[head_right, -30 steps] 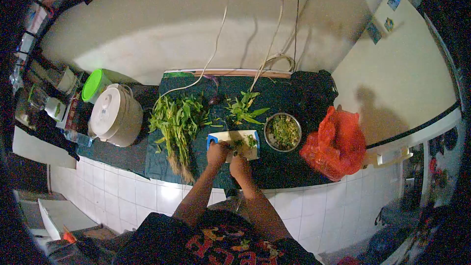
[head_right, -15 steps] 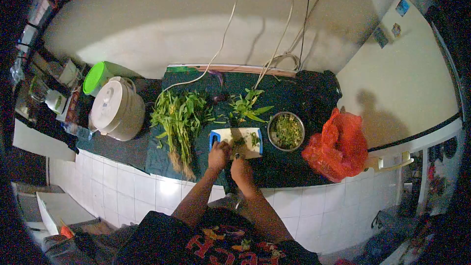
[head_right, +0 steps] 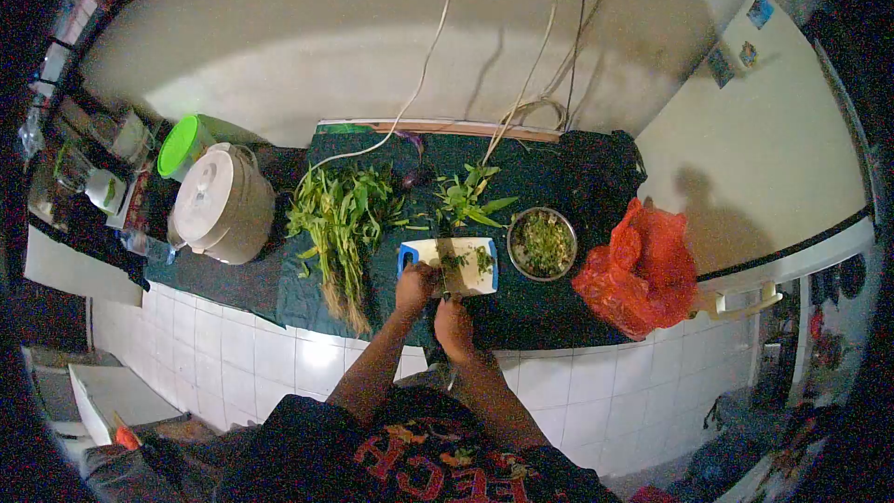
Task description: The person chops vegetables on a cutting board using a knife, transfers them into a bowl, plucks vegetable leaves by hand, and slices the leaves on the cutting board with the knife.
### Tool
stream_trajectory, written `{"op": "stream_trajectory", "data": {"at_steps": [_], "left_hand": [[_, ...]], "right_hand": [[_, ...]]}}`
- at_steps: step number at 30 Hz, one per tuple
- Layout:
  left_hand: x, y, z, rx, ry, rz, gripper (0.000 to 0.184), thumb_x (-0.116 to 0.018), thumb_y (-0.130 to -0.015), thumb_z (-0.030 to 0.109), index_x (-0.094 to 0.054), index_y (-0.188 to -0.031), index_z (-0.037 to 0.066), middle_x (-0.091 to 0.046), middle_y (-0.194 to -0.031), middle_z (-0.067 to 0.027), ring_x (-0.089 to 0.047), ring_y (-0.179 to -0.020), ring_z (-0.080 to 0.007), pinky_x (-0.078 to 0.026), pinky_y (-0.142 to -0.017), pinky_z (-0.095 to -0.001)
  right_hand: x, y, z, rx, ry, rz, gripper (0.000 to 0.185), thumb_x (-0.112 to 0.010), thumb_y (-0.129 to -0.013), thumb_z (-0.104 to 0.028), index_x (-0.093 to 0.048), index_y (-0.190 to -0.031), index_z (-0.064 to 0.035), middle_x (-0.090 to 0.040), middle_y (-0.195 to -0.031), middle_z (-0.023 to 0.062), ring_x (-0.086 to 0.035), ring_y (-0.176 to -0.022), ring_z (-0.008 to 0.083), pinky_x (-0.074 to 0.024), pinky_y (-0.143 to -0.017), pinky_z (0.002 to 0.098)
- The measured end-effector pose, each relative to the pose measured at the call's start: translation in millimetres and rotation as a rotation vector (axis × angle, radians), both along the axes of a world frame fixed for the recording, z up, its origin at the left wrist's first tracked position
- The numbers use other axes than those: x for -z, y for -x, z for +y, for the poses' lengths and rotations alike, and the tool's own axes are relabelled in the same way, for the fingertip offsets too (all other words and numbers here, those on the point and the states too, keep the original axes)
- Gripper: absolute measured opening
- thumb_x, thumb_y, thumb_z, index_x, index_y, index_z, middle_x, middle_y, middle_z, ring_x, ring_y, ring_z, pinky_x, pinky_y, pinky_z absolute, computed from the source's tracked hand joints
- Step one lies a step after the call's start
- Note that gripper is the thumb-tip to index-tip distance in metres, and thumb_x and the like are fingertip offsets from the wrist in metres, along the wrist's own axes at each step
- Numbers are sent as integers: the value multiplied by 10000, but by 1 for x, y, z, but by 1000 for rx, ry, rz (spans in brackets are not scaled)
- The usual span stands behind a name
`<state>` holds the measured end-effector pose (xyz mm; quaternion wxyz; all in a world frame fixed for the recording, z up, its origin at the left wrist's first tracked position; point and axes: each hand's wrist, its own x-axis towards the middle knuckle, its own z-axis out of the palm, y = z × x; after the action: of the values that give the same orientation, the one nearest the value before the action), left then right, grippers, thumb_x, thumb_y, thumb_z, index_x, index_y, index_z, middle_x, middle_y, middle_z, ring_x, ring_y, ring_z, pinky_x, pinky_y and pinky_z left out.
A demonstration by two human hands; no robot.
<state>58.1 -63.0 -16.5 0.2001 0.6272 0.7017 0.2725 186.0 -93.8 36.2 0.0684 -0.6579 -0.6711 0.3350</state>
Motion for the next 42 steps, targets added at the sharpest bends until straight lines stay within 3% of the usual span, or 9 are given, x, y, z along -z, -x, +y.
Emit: {"op": "stream_trajectory", "data": {"at_steps": [8,13,15,19,20,30,32,37,42], "left_hand": [[19,0,2,-54,-47,-145,202,-674,-811,138,-739,-986,62,-669,-939,-113,-587,-916,-339,-496,-827,-435],[9,-1,-6,-53,-29,-101,214,-687,-800,136,-744,-995,68,-666,-956,-106,-585,-907,-333,-492,-821,-437],[9,0,-12,24,-211,-58,213,-695,-785,129,-739,-985,69,-660,-960,-96,-587,-903,-327,-492,-802,-433],[16,8,-15,11,-233,-94,207,-689,-783,114,-729,-979,60,-656,-954,-94,-589,-910,-331,-491,-794,-435],[19,10,-15,22,-218,-125,209,-685,-780,103,-725,-980,58,-655,-954,-99,-590,-911,-334,-491,-794,-435],[1,11,-18,8,-174,-124,216,-652,-775,61,-724,-979,62,-640,-950,-112,-582,-897,-345,-487,-805,-434],[3,9,-22,15,-187,-121,224,-647,-776,64,-726,-985,69,-638,-955,-110,-580,-893,-347,-488,-805,-436],[-2,11,-26,58,-197,-50,230,-642,-779,82,-727,-993,88,-633,-951,-106,-582,-881,-348,-492,-805,-448],[-21,6,-27,12,-22,81,183,-584,-862,102,-715,-990,91,-639,-951,-117,-601,-900,-342,-514,-776,-439]], "right_hand": [[-3,0,10,17,-23,-40,392,-470,-992,-296,-509,-1046,91,-659,-864,299,-653,-807,474,-541,-702,528],[-5,-4,12,-40,-29,124,399,-473,-991,-285,-504,-1061,106,-641,-864,334,-642,-840,475,-529,-711,544],[-8,-5,18,-85,-31,83,384,-478,-990,-271,-496,-1070,104,-647,-858,325,-645,-825,476,-529,-702,543],[-14,1,3,-35,-2,20,363,-486,-987,-257,-492,-1082,94,-656,-869,313,-657,-819,466,-531,-712,537],[-11,-2,0,-40,71,68,387,-477,-990,-277,-492,-1101,93,-653,-925,321,-657,-887,448,-530,-751,530],[-7,2,2,-107,-2,21,373,-468,-991,-285,-490,-1096,72,-655,-905,315,-652,-877,465,-526,-758,541],[3,-2,-5,36,120,63,360,-484,-982,-276,-497,-1093,66,-657,-909,310,-648,-889,463,-521,-759,542],[-2,-5,4,-42,9,82,352,-499,-974,-267,-499,-1087,66,-659,-901,306,-650,-864,462,-527,-729,529],[-5,-24,-10,-56,-1,73,361,-493,-982,-292,-507,-1084,54,-656,-897,306,-654,-862,458,-531,-728,520]]}}
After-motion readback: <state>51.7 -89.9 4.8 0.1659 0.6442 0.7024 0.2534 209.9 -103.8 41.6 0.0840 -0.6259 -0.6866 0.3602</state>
